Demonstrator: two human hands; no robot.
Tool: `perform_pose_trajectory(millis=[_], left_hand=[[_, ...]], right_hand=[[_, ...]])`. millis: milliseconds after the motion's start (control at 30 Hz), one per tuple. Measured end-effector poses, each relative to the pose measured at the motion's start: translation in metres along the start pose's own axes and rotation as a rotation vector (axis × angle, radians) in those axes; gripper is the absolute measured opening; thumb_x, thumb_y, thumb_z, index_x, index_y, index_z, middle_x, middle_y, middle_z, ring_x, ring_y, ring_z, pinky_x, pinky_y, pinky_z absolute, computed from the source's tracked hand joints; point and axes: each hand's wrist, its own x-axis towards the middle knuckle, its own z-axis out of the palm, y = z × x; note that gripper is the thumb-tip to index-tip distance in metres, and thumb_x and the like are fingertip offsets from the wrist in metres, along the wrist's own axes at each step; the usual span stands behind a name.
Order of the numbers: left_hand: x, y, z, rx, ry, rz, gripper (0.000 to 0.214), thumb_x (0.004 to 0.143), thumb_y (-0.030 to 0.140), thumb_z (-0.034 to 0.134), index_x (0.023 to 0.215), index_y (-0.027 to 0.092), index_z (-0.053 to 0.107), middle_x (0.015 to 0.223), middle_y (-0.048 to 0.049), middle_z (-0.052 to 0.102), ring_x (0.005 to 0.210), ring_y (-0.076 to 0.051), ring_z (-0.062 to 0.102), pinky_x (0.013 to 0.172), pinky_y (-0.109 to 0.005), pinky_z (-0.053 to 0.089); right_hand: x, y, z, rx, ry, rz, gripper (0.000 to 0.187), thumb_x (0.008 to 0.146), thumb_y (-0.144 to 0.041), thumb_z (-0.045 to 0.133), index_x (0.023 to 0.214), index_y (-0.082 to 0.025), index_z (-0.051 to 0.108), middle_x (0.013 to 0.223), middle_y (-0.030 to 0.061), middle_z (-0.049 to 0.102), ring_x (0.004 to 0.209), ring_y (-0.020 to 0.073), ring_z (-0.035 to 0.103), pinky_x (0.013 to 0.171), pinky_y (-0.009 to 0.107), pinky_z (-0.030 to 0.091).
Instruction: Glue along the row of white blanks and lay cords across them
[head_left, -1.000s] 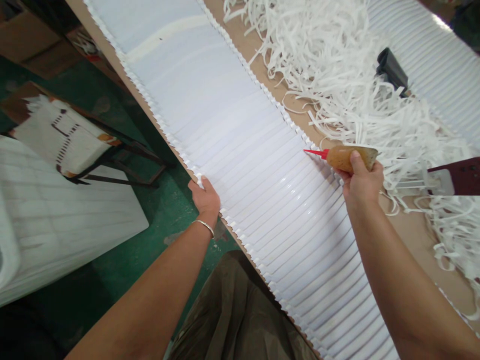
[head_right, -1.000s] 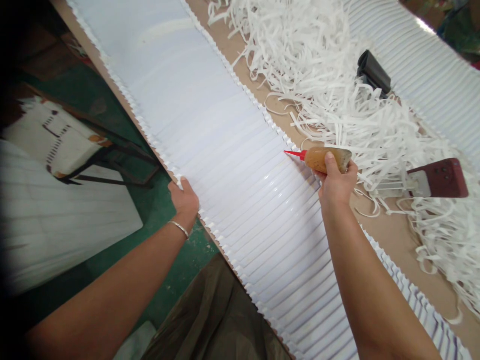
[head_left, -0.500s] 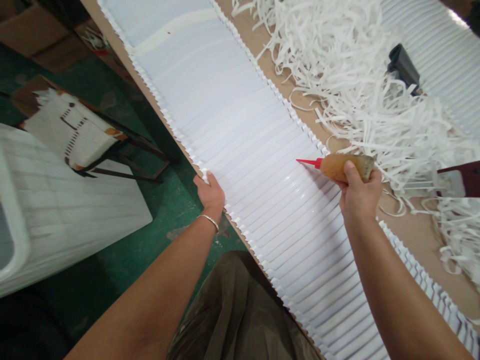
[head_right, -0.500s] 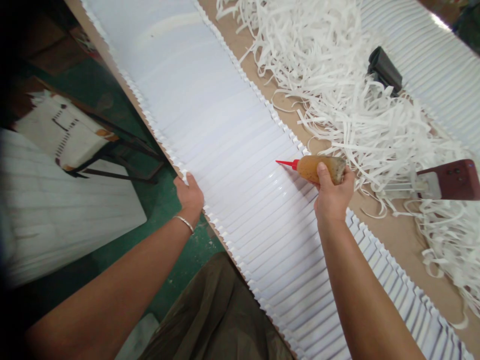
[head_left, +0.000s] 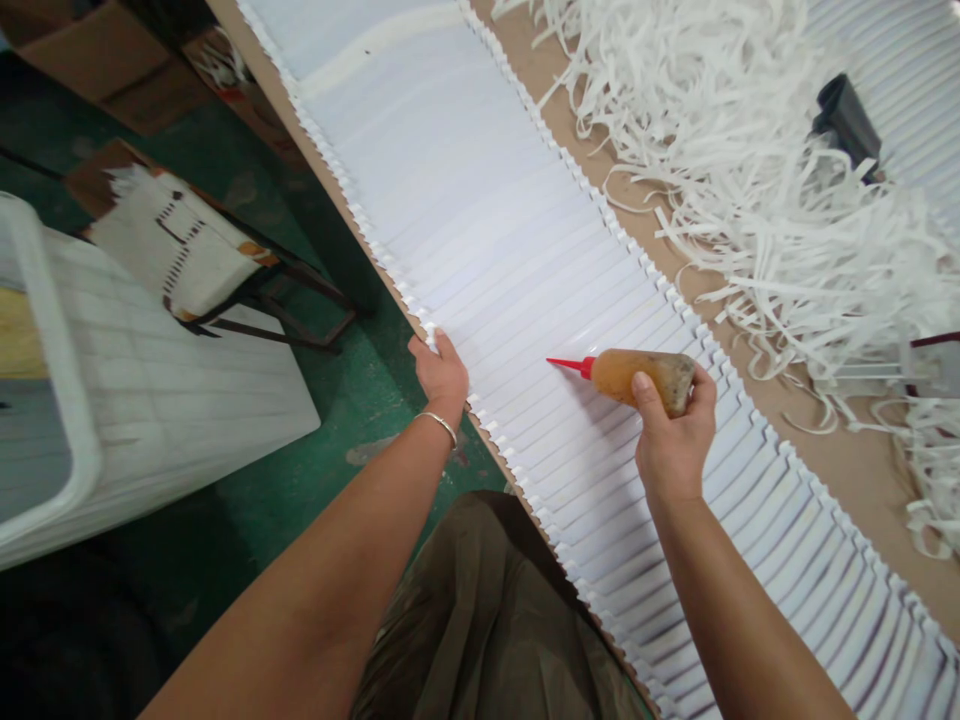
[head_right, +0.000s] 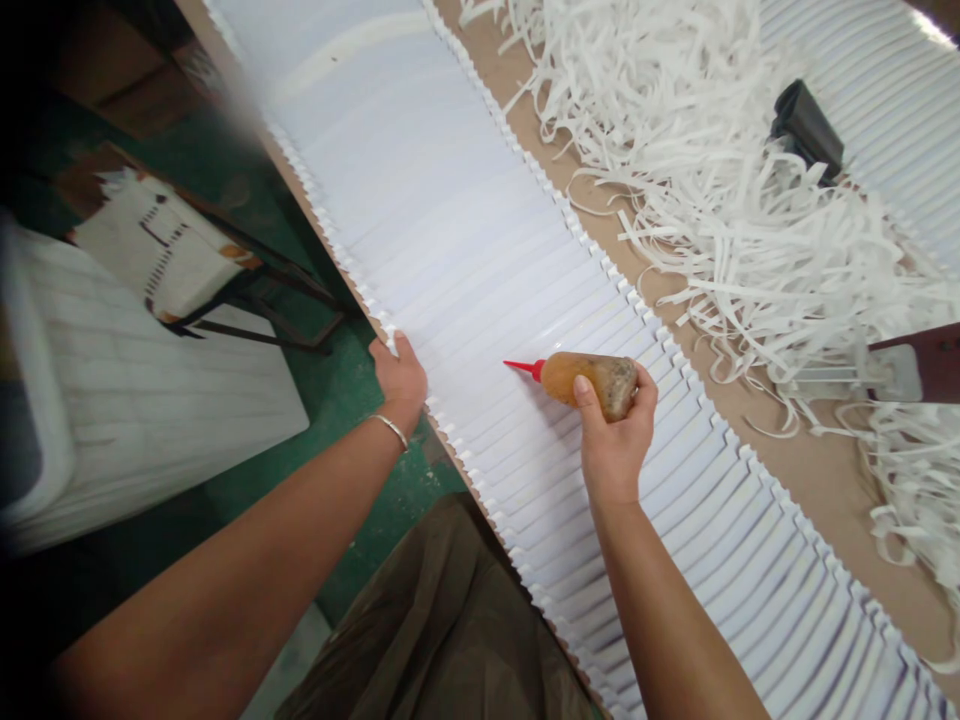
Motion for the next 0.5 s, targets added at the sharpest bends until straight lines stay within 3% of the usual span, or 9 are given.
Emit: perform_pose_trajectory(millis=[333, 500], left_hand=[[-0.002, -0.001, -0.001, -0.002, -0.015, -0.003, 0.033, 0.104, 0.040, 0.045, 0.120, 0.012, 0.051, 0.115, -0.0205, 0.070, 0.111, -0.029, 0.069, 0.096, -0.037, 0.052], [-0.002, -0.002, 0.000, 0.004, 0.000, 0.005, 0.031, 0.104, 0.039, 0.045, 0.118, 0.013, 0.051, 0.114, -0.0205, 0.070, 0.110, -0.029, 0.069, 0.095, -0.037, 0.053]], right_hand=[[-0.060, -0.020, 0.015, -0.206, -0.165, -0.056, 0.070, 0.079, -0.050, 0.079, 0.136, -0.021, 0.051, 0.125, 0.0094, 0.058, 0.111, 0.0247, 0.060, 0.101, 0.047, 0.051], [-0.069, -0.018, 0.014, -0.280, -0.235, -0.241, 0.070, 0.078, -0.046, 0.080, 0.137, -0.022, 0.052, 0.130, 0.0092, 0.056, 0.116, 0.0247, 0.058, 0.102, 0.044, 0.051]])
